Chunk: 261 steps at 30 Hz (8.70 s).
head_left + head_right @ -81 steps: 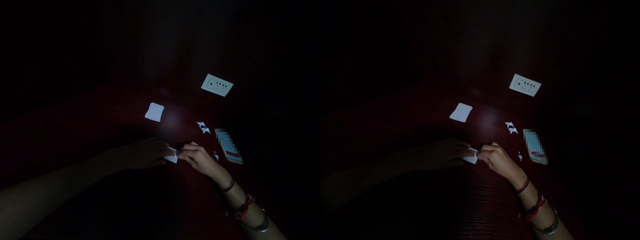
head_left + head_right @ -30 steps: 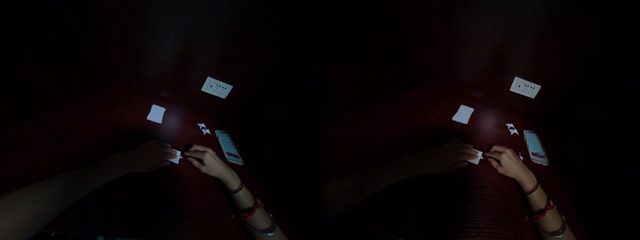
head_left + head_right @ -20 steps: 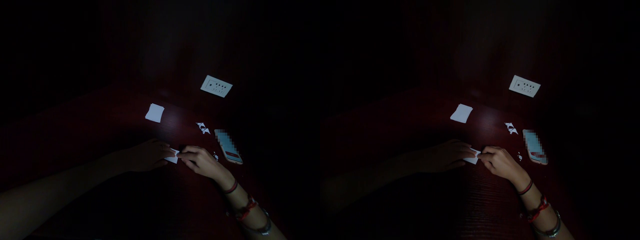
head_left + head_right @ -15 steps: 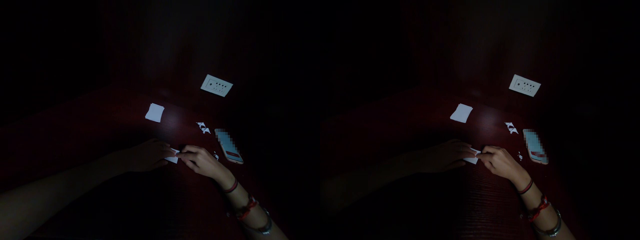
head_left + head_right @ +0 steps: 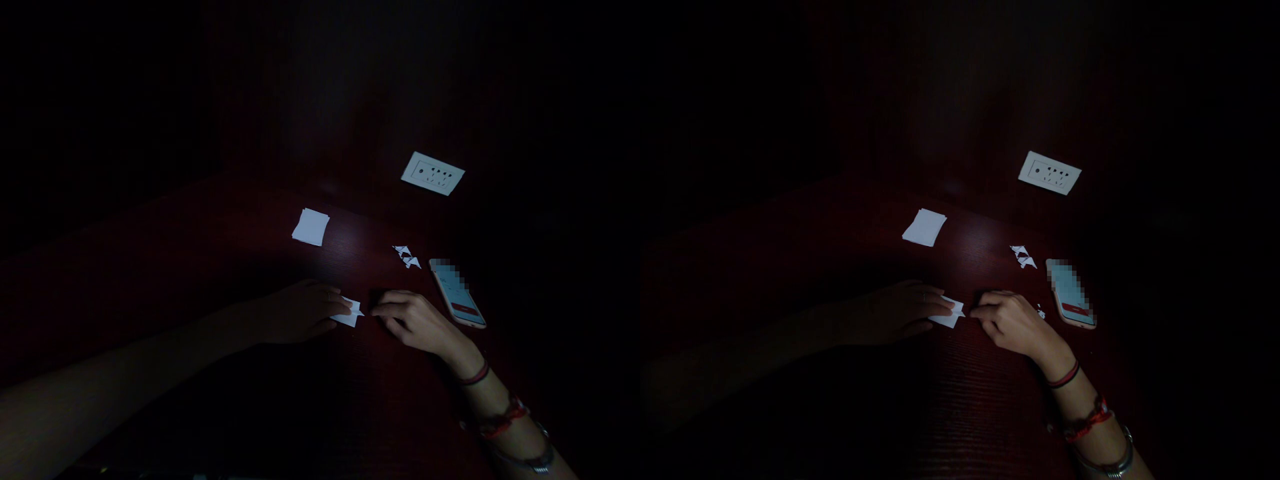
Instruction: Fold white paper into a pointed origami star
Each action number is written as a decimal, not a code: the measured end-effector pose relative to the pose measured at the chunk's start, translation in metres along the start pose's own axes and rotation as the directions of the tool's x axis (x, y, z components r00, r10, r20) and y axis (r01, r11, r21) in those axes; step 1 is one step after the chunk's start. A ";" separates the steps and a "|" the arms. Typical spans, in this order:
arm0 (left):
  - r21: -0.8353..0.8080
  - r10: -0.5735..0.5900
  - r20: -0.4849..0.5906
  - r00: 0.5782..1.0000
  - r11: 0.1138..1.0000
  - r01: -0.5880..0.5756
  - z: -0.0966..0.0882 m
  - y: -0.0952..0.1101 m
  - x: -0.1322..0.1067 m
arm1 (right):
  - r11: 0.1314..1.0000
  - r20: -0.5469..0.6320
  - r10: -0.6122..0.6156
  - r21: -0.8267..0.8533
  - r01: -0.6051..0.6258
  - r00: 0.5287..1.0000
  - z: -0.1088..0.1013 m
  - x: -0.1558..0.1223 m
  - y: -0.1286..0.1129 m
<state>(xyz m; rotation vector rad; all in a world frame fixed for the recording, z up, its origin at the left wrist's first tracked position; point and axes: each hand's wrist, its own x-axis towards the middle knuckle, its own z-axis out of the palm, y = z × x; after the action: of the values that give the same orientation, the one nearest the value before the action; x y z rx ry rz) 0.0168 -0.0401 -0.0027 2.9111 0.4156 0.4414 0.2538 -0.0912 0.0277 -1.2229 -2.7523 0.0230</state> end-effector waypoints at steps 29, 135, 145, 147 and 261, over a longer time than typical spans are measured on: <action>0.014 0.049 -0.020 0.999 0.999 -0.049 -0.003 -0.002 0.000 | 0.981 -0.206 0.065 0.193 -0.025 0.976 0.009 0.004 0.004; 0.094 0.103 -0.031 0.994 0.991 -0.100 -0.003 0.005 0.005 | 0.816 -0.120 0.438 0.470 -0.338 0.891 0.028 0.041 -0.007; 0.064 0.106 -0.077 0.991 0.993 -0.101 -0.003 0.005 0.005 | 0.835 -0.131 0.401 0.459 -0.303 0.907 0.028 0.040 -0.006; 0.066 0.105 -0.081 0.991 0.993 -0.100 -0.003 0.005 0.006 | 0.837 -0.138 0.407 0.451 -0.309 0.903 0.028 0.040 -0.007; 0.144 0.043 -0.031 0.999 0.989 -0.038 -0.001 0.008 0.008 | 0.970 0.003 -0.027 -0.241 0.027 1.000 0.003 0.013 -0.010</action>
<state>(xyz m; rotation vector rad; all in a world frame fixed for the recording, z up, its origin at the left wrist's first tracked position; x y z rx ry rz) 0.0254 -0.0451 0.0017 3.0598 0.4099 0.4862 0.2378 -0.0878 0.0270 -1.2372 -2.8355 -0.3247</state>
